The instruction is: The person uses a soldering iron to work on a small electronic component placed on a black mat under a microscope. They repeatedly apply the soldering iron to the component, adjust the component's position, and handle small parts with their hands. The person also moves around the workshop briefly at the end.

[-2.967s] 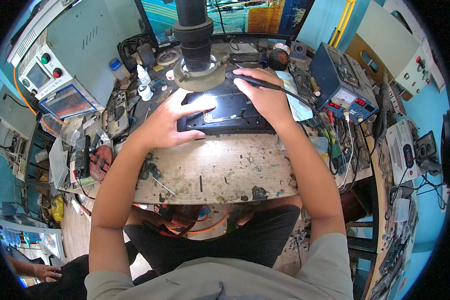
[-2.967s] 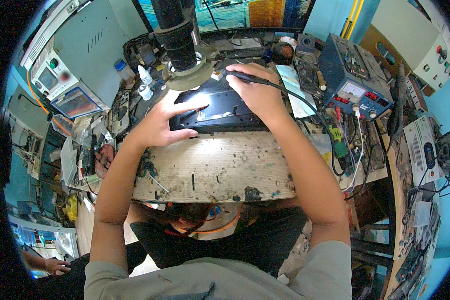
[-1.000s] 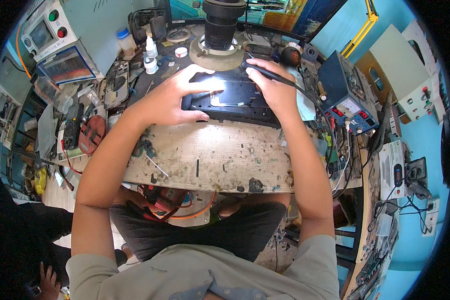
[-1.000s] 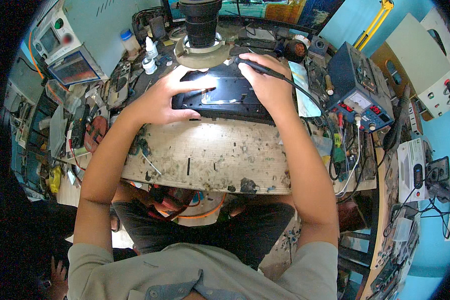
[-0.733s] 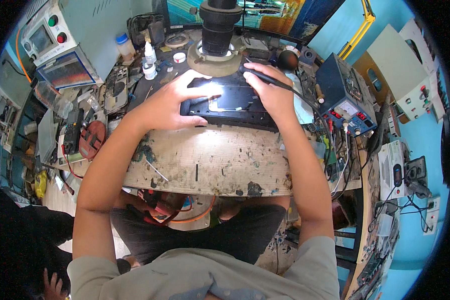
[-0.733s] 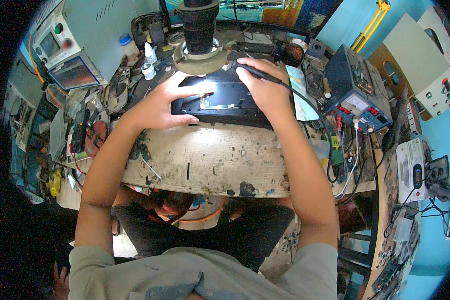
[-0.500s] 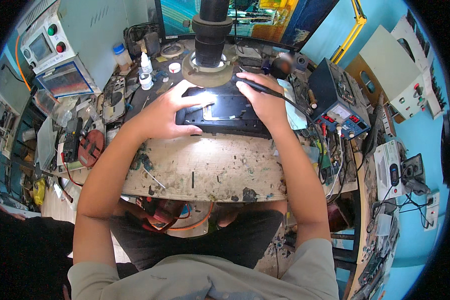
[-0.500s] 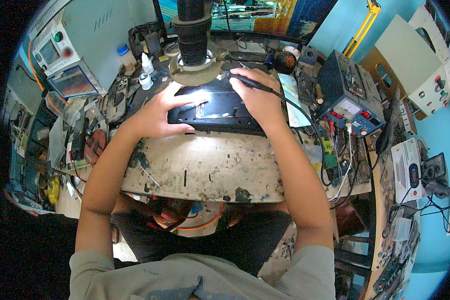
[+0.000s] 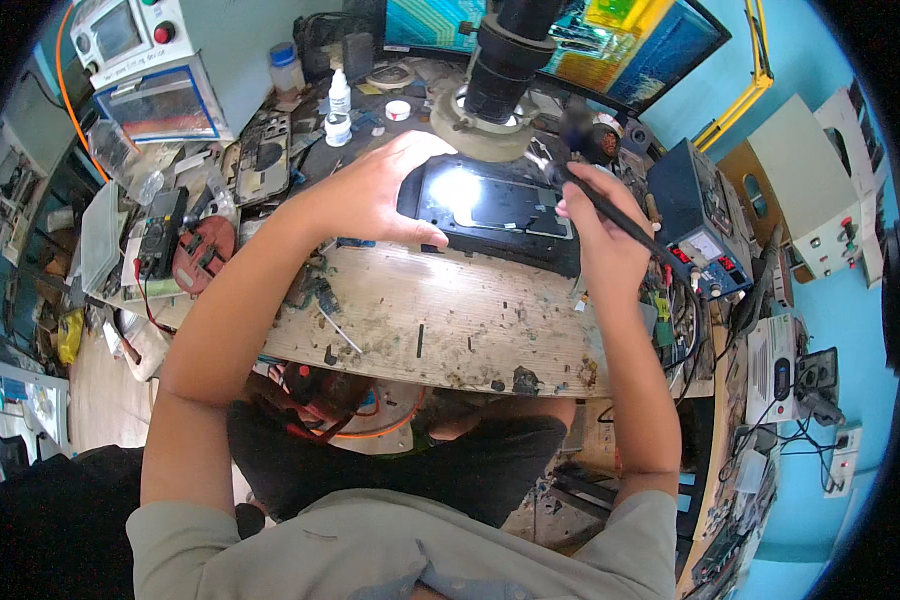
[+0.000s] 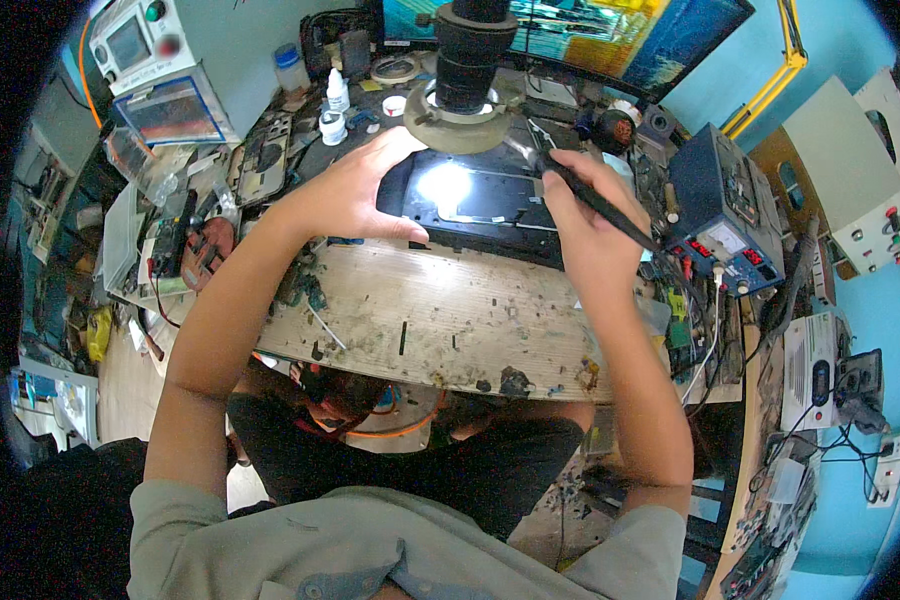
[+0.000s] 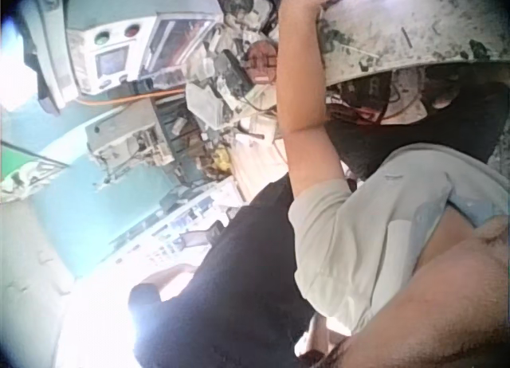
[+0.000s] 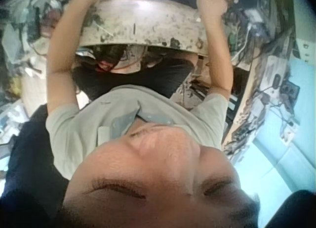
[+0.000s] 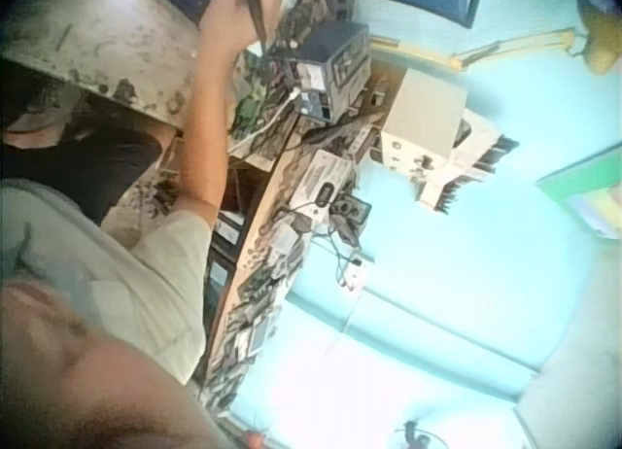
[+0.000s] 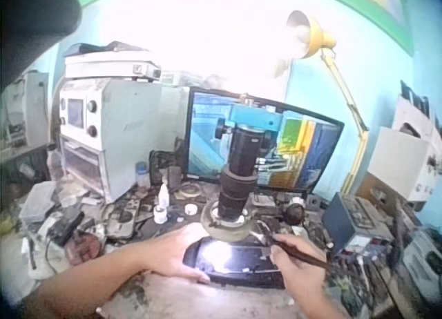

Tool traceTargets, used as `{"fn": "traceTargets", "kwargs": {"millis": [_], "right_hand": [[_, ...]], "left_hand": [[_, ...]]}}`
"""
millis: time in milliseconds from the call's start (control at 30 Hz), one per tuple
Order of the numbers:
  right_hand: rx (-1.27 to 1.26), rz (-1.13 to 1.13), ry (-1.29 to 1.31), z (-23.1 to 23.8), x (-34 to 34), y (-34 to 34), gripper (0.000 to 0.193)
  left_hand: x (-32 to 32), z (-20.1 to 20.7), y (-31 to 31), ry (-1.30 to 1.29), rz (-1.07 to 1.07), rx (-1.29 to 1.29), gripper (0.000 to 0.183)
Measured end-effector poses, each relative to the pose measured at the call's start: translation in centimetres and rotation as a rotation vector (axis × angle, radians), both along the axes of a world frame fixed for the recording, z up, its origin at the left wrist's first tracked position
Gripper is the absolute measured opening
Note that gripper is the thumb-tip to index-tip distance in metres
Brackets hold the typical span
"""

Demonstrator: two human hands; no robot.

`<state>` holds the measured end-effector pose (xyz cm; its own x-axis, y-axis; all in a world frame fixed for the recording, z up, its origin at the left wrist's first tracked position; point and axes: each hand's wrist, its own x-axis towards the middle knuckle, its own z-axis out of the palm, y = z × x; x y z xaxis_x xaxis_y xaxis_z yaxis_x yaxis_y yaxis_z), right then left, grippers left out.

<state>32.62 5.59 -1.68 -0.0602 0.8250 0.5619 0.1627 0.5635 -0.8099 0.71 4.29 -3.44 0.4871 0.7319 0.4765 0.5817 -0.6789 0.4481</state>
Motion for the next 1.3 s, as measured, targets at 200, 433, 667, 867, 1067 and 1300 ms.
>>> {"fn": "traceTargets", "kwargs": {"millis": [200, 433, 667, 867, 1067, 1300], "right_hand": [[0.135, 0.015, -0.154, -1.4, -1.1, -3.3, 0.025], [0.144, 0.084, -0.116, -2.4, -2.0, -3.4, 0.026], [0.212, 0.039, -0.237, -2.2, -2.5, -3.6, 0.023], [0.231, 0.018, -0.275, -2.0, -2.7, -3.6, 0.024], [0.233, 0.019, -0.289, -1.8, -2.9, -3.6, 0.024], [0.251, 0.019, -0.311, -2.0, -2.9, -3.3, 0.024]], "left_hand": [[-0.7, -0.4, 0.2, 0.038, 0.043, -0.054, 0.114], [-0.8, -0.5, 0.3, 0.044, 0.029, -0.074, 0.113], [-0.8, -0.5, 0.1, 0.043, 0.021, -0.052, 0.104], [-0.8, -0.7, 0.3, 0.043, 0.014, -0.048, 0.103], [-0.8, -0.8, 0.3, 0.045, 0.022, -0.027, 0.102], [-0.9, -0.7, 0.2, 0.049, 0.019, -0.042, 0.103]]}}
